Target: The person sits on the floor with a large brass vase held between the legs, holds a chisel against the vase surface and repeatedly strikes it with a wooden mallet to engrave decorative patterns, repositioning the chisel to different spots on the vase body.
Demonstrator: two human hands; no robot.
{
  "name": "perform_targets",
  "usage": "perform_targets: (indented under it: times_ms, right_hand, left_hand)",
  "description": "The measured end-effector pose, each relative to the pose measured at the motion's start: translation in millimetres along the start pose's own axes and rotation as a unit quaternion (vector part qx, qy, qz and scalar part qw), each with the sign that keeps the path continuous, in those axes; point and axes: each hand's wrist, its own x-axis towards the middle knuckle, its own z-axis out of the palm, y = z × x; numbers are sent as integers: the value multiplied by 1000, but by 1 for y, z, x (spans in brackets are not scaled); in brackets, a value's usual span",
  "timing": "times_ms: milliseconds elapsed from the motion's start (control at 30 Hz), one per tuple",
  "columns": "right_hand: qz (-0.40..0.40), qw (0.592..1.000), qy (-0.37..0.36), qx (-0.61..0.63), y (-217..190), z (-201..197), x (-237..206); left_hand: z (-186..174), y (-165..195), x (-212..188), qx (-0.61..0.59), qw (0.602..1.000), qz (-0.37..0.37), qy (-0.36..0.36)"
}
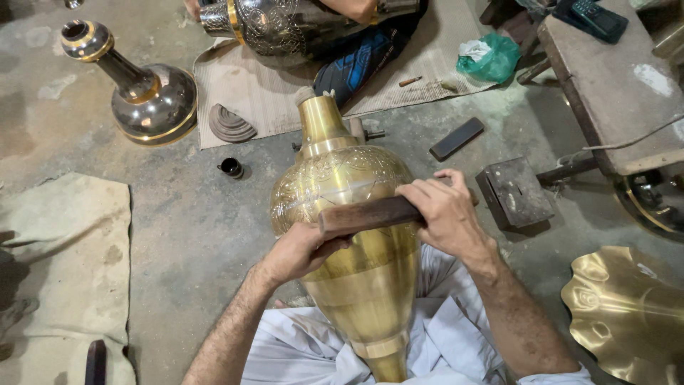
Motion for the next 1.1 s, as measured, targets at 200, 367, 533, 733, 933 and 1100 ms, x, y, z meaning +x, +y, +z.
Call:
perform_targets:
  times_ms: [200, 367, 533, 733, 933, 1100]
  right_hand:
    - [59, 990, 48, 117, 9, 3, -5]
    - [219, 928, 52, 298, 25, 6, -7]
    - [225, 897, 49, 378, 44, -3, 23]
    - [158, 958, 29, 237, 38, -21, 88]
    - [2, 987, 4, 163, 28, -29, 156]
    - [-57, 987, -33, 145, 15, -24, 191]
  left_hand:
    - [9, -9, -10, -71, 996, 21, 40]
    - [31, -21, -29, -278, 915, -51, 288]
    - [42, -20, -37, -413, 782, -153, 441]
    - [37, -13, -11, -424, 764, -144, 464]
    - [24, -16, 13, -428, 770, -134, 454]
    - [24, -17, 19, -437, 754, -176, 458]
